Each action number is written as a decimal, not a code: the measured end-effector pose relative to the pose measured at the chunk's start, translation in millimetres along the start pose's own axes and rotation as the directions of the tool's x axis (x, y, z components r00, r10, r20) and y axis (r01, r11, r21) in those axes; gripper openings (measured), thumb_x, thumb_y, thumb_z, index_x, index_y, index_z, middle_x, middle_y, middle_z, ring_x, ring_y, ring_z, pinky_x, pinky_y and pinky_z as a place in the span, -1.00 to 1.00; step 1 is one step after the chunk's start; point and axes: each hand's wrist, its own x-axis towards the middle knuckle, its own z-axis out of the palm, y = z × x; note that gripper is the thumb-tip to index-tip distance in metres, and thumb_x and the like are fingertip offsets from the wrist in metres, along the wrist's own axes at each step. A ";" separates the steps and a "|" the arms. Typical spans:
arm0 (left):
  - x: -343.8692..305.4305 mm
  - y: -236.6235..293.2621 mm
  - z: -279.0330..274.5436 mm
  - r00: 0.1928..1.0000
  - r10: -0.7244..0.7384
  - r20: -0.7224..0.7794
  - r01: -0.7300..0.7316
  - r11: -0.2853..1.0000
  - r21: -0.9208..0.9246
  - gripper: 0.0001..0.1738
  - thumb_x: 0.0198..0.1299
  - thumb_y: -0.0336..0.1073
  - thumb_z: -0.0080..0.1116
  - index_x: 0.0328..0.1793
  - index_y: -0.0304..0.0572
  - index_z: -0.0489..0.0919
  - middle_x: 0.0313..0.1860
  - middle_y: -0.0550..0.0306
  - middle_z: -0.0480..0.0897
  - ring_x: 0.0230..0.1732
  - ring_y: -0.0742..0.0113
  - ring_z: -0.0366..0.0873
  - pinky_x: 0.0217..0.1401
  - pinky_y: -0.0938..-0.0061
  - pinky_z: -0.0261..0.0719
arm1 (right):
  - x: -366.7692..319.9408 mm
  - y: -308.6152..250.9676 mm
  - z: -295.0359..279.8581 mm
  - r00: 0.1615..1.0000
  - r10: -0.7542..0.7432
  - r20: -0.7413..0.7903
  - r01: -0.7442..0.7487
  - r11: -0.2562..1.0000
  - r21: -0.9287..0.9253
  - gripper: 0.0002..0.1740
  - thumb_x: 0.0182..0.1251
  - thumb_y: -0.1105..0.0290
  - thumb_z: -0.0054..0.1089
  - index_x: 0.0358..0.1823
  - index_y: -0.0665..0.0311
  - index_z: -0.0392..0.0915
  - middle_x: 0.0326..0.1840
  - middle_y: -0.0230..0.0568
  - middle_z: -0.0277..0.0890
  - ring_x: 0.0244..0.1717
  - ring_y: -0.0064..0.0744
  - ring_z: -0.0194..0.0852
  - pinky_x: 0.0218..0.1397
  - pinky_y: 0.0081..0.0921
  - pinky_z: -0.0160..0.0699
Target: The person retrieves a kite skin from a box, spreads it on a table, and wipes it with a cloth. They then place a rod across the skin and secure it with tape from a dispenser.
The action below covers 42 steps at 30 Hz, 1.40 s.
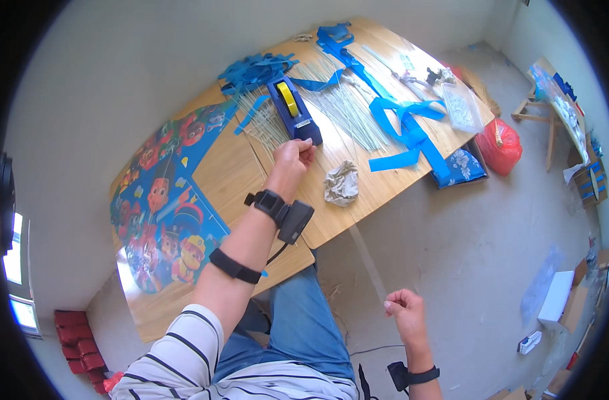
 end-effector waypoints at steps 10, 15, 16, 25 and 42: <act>-137.1 67.7 -61.6 0.631 0.063 0.774 0.082 0.986 -0.147 -0.64 0.27 -0.52 0.26 0.19 -0.29 0.54 -0.23 0.19 0.60 -0.15 0.33 0.61 0.11 0.31 0.65 | -19.0 33.9 2.7 0.998 -0.041 -0.040 0.038 0.996 -0.079 -0.91 0.17 0.67 0.18 -0.33 0.36 0.55 -0.47 -0.35 0.53 -0.46 -0.52 0.52 -0.31 -0.52 0.59; -207.5 103.3 -105.6 0.513 0.175 0.840 -0.040 0.983 -0.181 -0.74 0.30 -0.45 0.25 0.10 -0.20 0.57 -0.24 0.21 0.57 -0.14 0.33 0.60 0.12 0.32 0.61 | -27.6 29.0 14.5 0.993 -0.116 0.027 0.118 0.988 -0.101 -0.89 0.15 0.69 0.17 -0.34 0.34 0.54 -0.48 -0.38 0.52 -0.45 -0.55 0.50 -0.30 -0.55 0.56; -217.4 109.1 -116.0 0.492 0.200 0.847 -0.066 0.979 -0.193 -0.77 0.31 -0.43 0.25 0.07 -0.17 0.58 -0.24 0.22 0.56 -0.14 0.32 0.60 0.13 0.33 0.60 | -29.5 27.1 18.8 0.991 -0.128 0.037 0.131 0.987 -0.098 -0.88 0.13 0.70 0.18 -0.35 0.33 0.54 -0.49 -0.39 0.51 -0.45 -0.57 0.50 -0.31 -0.57 0.53; -309.6 173.8 -236.4 0.510 0.541 0.669 -0.476 0.825 -0.304 -0.90 0.29 -0.43 0.27 -0.11 -0.13 0.59 -0.09 0.17 0.60 -0.02 0.29 0.61 0.11 0.34 0.61 | -61.2 -24.7 80.4 0.920 -0.249 0.303 0.287 0.954 -0.088 -0.85 0.15 0.67 0.18 -0.27 0.30 0.52 -0.44 -0.47 0.42 -0.39 -0.66 0.40 -0.26 -0.65 0.44; -359.1 274.7 -391.8 0.496 0.773 0.396 -0.823 0.564 -0.068 -0.92 0.30 -0.51 0.21 -0.11 -0.25 0.59 -0.25 0.07 0.61 -0.20 0.29 0.60 -0.01 0.40 0.58 | -54.7 -57.0 210.2 0.724 -0.340 0.600 0.461 0.886 -0.054 -0.97 0.24 0.58 0.23 -0.31 0.32 0.58 -0.37 -0.54 0.45 -0.29 -0.74 0.36 -0.18 -0.70 0.35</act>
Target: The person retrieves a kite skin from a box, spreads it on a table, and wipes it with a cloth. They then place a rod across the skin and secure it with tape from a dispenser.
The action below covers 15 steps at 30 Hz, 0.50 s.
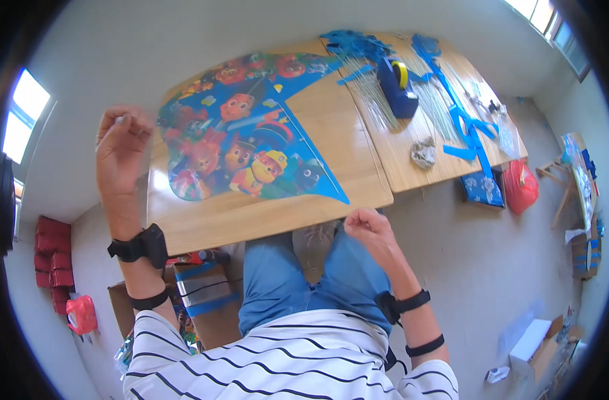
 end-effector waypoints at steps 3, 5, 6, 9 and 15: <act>4.2 0.4 -11.8 1.000 -0.019 0.016 0.019 0.999 0.027 -0.90 0.31 -0.50 0.22 -0.08 -0.25 0.59 -0.19 0.05 0.60 -0.12 0.25 0.55 0.08 0.35 0.55 | 12.4 3.9 -4.7 0.998 0.055 0.036 -0.058 0.994 0.097 -0.95 0.23 0.59 0.22 -0.29 0.32 0.58 -0.39 -0.52 0.45 -0.27 -0.73 0.36 -0.16 -0.69 0.36; 15.0 -1.6 -20.3 1.000 -0.016 0.013 0.016 0.999 0.030 -0.90 0.31 -0.52 0.22 -0.08 -0.25 0.59 -0.18 0.05 0.60 -0.10 0.24 0.55 0.11 0.34 0.56 | 21.4 3.8 -2.7 0.999 0.038 0.006 -0.038 0.994 0.107 -0.93 0.22 0.59 0.21 -0.27 0.32 0.59 -0.40 -0.52 0.46 -0.29 -0.72 0.36 -0.17 -0.69 0.36; 21.7 -1.7 -25.2 0.999 -0.043 0.009 0.043 0.999 0.019 -0.89 0.30 -0.52 0.25 -0.08 -0.23 0.60 -0.17 0.05 0.60 -0.09 0.25 0.54 0.16 0.34 0.56 | 27.6 3.7 -1.9 1.000 0.023 -0.006 -0.022 0.994 0.110 -0.92 0.22 0.59 0.20 -0.27 0.32 0.59 -0.41 -0.51 0.46 -0.30 -0.71 0.36 -0.18 -0.69 0.36; 41.3 -10.9 -29.0 0.999 -0.053 -0.012 0.053 0.997 0.051 -0.89 0.30 -0.50 0.27 -0.08 -0.20 0.61 -0.17 0.07 0.60 -0.08 0.27 0.56 0.17 0.35 0.58 | 46.9 11.5 0.3 1.000 -0.009 -0.011 0.010 0.994 0.108 -0.87 0.20 0.61 0.20 -0.23 0.32 0.62 -0.42 -0.51 0.46 -0.33 -0.70 0.35 -0.21 -0.67 0.37; 99.9 -45.8 -51.4 0.991 -0.095 -0.096 0.105 0.989 0.107 -0.89 0.29 -0.47 0.30 -0.09 -0.18 0.62 -0.19 0.11 0.63 -0.09 0.30 0.60 0.15 0.36 0.60 | 69.0 17.6 4.5 0.996 0.072 -0.056 -0.071 0.997 0.027 -0.82 0.20 0.64 0.19 -0.18 0.32 0.65 -0.40 -0.47 0.49 -0.33 -0.69 0.34 -0.25 -0.62 0.38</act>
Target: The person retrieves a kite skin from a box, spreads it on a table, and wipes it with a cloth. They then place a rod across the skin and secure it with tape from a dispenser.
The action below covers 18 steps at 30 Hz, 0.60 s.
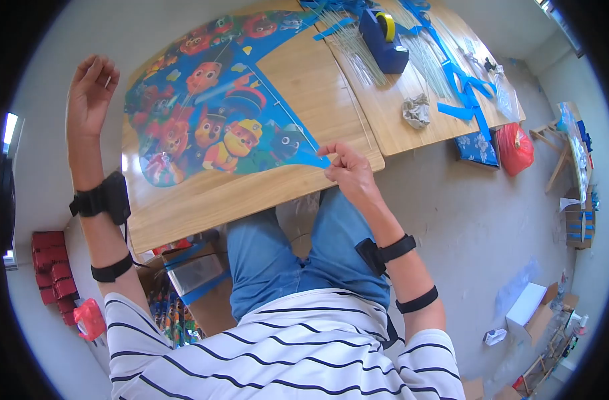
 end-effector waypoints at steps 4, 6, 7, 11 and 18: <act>28.5 -21.8 -3.5 0.987 -0.099 0.126 0.109 0.991 -0.080 -0.89 0.29 -0.47 0.30 -0.09 -0.18 0.62 -0.19 0.12 0.64 -0.10 0.31 0.60 0.14 0.37 0.60 | 17.3 14.2 2.8 1.000 -0.028 -0.008 0.028 0.997 0.071 -0.84 0.23 0.60 0.23 -0.15 0.33 0.64 -0.37 -0.46 0.52 -0.32 -0.68 0.36 -0.23 -0.63 0.39; 36.9 -24.7 -5.0 0.986 -0.101 0.130 0.113 0.989 -0.091 -0.90 0.29 -0.47 0.29 -0.10 -0.18 0.62 -0.19 0.12 0.64 -0.10 0.31 0.60 0.13 0.38 0.60 | 17.4 9.1 1.5 1.000 -0.012 -0.009 0.012 0.996 0.086 -0.85 0.25 0.58 0.25 -0.15 0.34 0.64 -0.35 -0.45 0.55 -0.29 -0.67 0.39 -0.20 -0.64 0.40; 41.4 -24.0 -8.2 0.986 -0.100 0.137 0.110 0.991 -0.072 -0.90 0.29 -0.47 0.29 -0.10 -0.19 0.62 -0.18 0.13 0.64 -0.10 0.31 0.60 0.14 0.38 0.60 | 15.6 3.5 1.6 1.000 0.001 -0.010 0.000 0.994 0.106 -0.86 0.25 0.57 0.26 -0.16 0.35 0.64 -0.34 -0.44 0.55 -0.27 -0.67 0.41 -0.18 -0.64 0.41; 48.0 -13.0 -17.6 0.984 -0.091 0.156 0.094 0.995 -0.014 -0.90 0.30 -0.44 0.29 -0.10 -0.20 0.62 -0.17 0.14 0.64 -0.09 0.32 0.60 0.17 0.38 0.58 | 11.6 -12.2 1.5 0.999 0.030 0.022 -0.032 0.989 0.146 -0.87 0.25 0.52 0.29 -0.19 0.39 0.64 -0.29 -0.41 0.58 -0.22 -0.66 0.46 -0.12 -0.65 0.42; 30.8 0.8 -2.4 0.974 -0.061 0.217 0.074 0.996 -0.052 -0.91 0.32 -0.44 0.28 -0.08 -0.20 0.64 -0.16 0.13 0.64 -0.07 0.31 0.60 0.22 0.35 0.57 | 2.5 -19.3 4.6 0.999 0.015 0.037 -0.021 0.988 0.156 -0.84 0.24 0.48 0.28 -0.19 0.41 0.64 -0.29 -0.36 0.61 -0.24 -0.63 0.49 -0.10 -0.63 0.46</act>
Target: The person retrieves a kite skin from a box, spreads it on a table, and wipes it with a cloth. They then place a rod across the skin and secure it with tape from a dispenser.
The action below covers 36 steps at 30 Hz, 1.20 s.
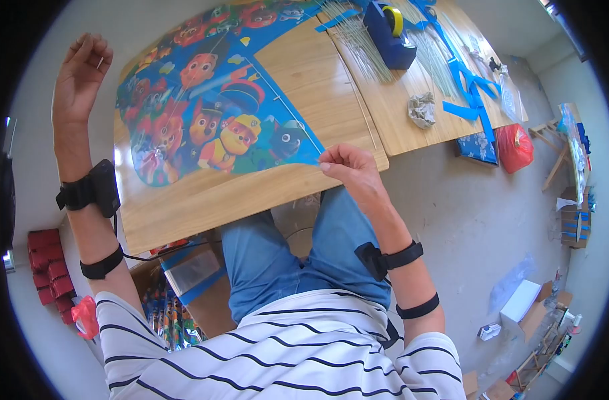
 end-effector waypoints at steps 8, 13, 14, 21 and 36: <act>7.0 8.8 -14.4 1.000 -0.001 -0.013 0.001 1.000 0.009 -0.90 0.31 -0.45 0.28 -0.08 -0.22 0.65 -0.14 0.11 0.64 -0.05 0.30 0.61 0.24 0.34 0.57 | -4.5 -0.7 5.1 0.999 -0.013 -0.050 0.017 0.995 0.096 -0.85 0.06 0.60 0.20 -0.30 0.44 0.63 -0.40 -0.29 0.60 -0.34 -0.58 0.52 -0.19 -0.61 0.48; 13.6 4.4 -21.4 1.000 -0.009 -0.003 0.009 1.000 0.022 -0.87 0.31 -0.45 0.29 -0.05 -0.22 0.65 -0.14 0.11 0.66 -0.04 0.30 0.62 0.25 0.34 0.58 | -3.4 4.0 6.0 0.993 -0.021 -0.117 0.037 0.991 0.131 -0.83 -0.01 0.64 0.18 -0.33 0.44 0.63 -0.45 -0.29 0.58 -0.38 -0.58 0.50 -0.22 -0.63 0.46; 13.9 2.2 -20.0 1.000 -0.003 -0.006 0.003 1.000 0.027 -0.87 0.31 -0.45 0.29 -0.04 -0.22 0.65 -0.13 0.11 0.66 -0.04 0.30 0.62 0.25 0.34 0.58 | -2.6 5.1 5.8 0.991 -0.026 -0.131 0.043 0.991 0.129 -0.83 -0.01 0.65 0.18 -0.33 0.43 0.63 -0.45 -0.30 0.58 -0.39 -0.59 0.50 -0.23 -0.63 0.46; 30.8 -8.3 -24.2 1.000 0.002 -0.017 -0.001 0.998 0.059 -0.84 0.31 -0.46 0.29 0.00 -0.23 0.66 -0.13 0.09 0.69 -0.03 0.29 0.63 0.25 0.32 0.60 | 3.2 8.8 6.1 0.984 -0.034 -0.173 0.054 0.992 0.114 -0.85 0.03 0.69 0.19 -0.34 0.40 0.62 -0.46 -0.36 0.57 -0.41 -0.64 0.48 -0.27 -0.66 0.46; 115.7 -127.8 -71.7 0.979 -0.199 -0.044 0.177 0.935 -0.307 -0.90 0.29 -0.47 0.22 -0.13 -0.08 0.59 -0.35 0.25 0.63 -0.30 0.37 0.62 -0.21 0.42 0.65 | 27.3 36.4 -5.2 0.955 -0.026 -0.294 -0.096 0.915 -0.391 -0.92 -0.01 0.58 0.35 -0.43 0.29 0.67 -0.43 -0.32 0.41 -0.26 -0.42 0.43 -0.16 -0.46 0.44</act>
